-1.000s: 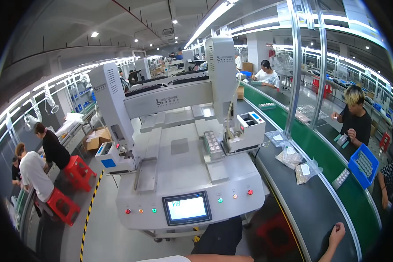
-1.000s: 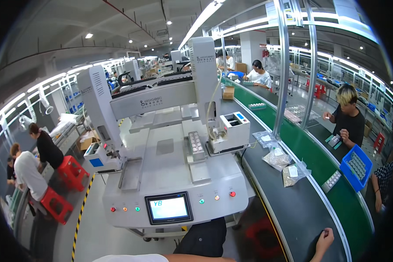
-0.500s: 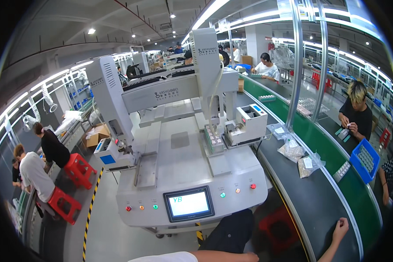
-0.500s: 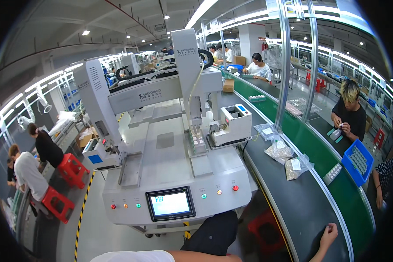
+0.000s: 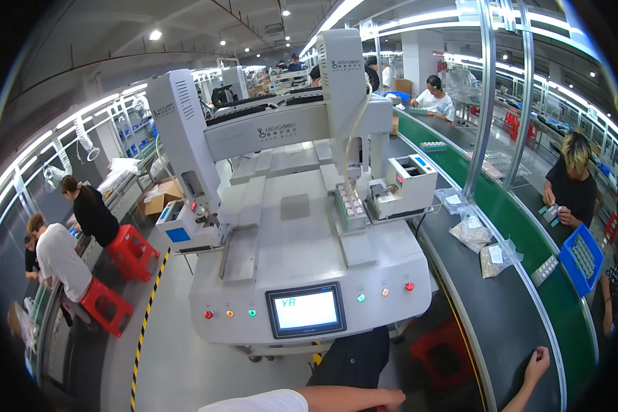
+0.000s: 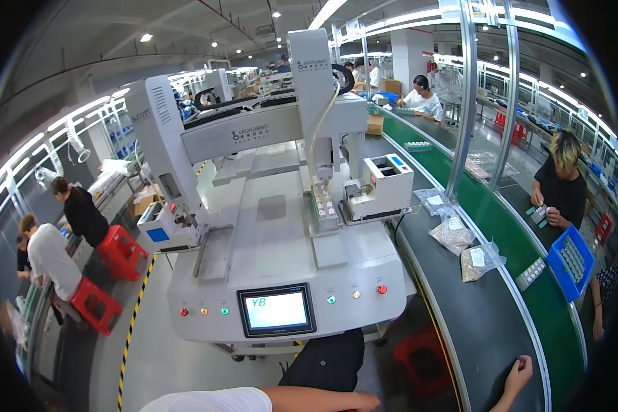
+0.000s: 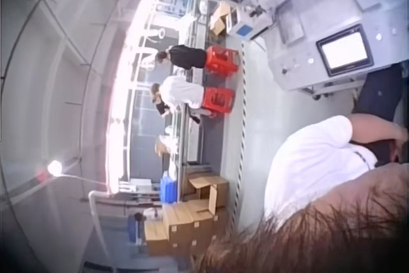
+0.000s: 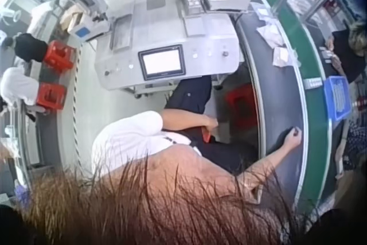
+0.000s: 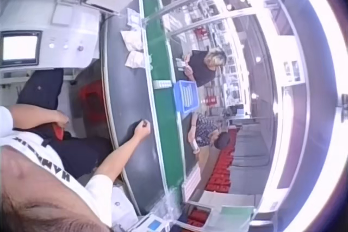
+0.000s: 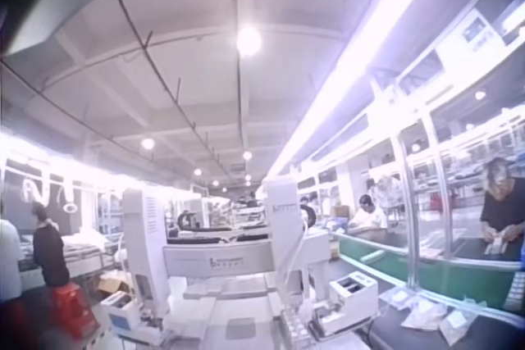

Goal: Operating an automated assembly machine and placing component trays on a conveyor belt in an electronics factory.

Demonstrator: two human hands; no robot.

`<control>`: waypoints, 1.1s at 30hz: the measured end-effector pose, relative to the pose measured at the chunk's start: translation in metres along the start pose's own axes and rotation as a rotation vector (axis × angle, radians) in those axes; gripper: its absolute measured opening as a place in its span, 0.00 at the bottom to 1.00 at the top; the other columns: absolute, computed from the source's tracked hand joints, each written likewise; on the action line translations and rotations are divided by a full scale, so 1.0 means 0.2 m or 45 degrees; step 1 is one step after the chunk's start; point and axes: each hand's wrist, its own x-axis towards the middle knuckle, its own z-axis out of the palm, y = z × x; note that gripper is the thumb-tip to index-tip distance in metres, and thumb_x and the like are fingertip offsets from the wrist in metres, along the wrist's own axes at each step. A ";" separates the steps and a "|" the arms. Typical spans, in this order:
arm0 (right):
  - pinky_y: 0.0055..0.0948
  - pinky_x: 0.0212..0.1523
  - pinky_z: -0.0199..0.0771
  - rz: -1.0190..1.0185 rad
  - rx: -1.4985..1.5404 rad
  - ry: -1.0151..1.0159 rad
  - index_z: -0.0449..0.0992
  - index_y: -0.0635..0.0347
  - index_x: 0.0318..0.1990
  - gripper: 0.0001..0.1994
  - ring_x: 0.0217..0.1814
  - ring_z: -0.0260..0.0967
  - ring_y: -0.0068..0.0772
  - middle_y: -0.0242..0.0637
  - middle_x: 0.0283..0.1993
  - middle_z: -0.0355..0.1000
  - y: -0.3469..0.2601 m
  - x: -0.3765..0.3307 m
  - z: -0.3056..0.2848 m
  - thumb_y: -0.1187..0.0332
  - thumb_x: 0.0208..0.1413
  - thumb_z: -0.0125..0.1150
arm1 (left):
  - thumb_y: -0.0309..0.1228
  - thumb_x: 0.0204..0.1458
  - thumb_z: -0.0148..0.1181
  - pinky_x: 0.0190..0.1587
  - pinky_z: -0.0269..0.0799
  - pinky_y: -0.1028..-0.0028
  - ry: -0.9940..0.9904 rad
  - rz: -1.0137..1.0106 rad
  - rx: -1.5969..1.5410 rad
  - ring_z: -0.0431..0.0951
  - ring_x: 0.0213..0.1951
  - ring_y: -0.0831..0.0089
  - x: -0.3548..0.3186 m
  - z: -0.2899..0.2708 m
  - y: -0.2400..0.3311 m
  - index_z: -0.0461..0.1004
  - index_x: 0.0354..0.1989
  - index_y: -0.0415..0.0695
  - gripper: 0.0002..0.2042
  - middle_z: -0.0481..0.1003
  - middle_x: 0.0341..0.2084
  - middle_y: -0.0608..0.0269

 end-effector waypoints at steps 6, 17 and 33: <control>0.30 0.31 0.62 0.020 0.044 -0.007 0.76 0.66 0.41 0.04 0.28 0.57 0.25 0.31 0.27 0.62 -0.06 0.00 0.01 0.79 0.60 0.59 | 0.32 0.46 0.69 0.51 0.82 0.55 -0.033 0.011 -0.005 0.83 0.51 0.45 0.04 0.07 0.05 0.85 0.45 0.38 0.17 0.83 0.47 0.43; 0.30 0.31 0.61 0.018 0.062 -0.008 0.75 0.65 0.40 0.03 0.27 0.56 0.24 0.31 0.26 0.61 -0.12 0.01 0.01 0.79 0.60 0.60 | 0.31 0.51 0.63 0.53 0.80 0.52 0.002 0.061 0.148 0.83 0.51 0.43 0.05 0.10 0.02 0.83 0.49 0.40 0.17 0.83 0.46 0.42; 0.29 0.31 0.63 0.069 -0.010 -0.034 0.77 0.65 0.43 0.05 0.28 0.58 0.24 0.31 0.26 0.63 -0.13 -0.01 -0.03 0.76 0.61 0.60 | 0.29 0.47 0.64 0.55 0.80 0.56 -0.128 0.034 0.048 0.83 0.53 0.49 0.03 -0.06 0.14 0.86 0.42 0.37 0.15 0.83 0.47 0.43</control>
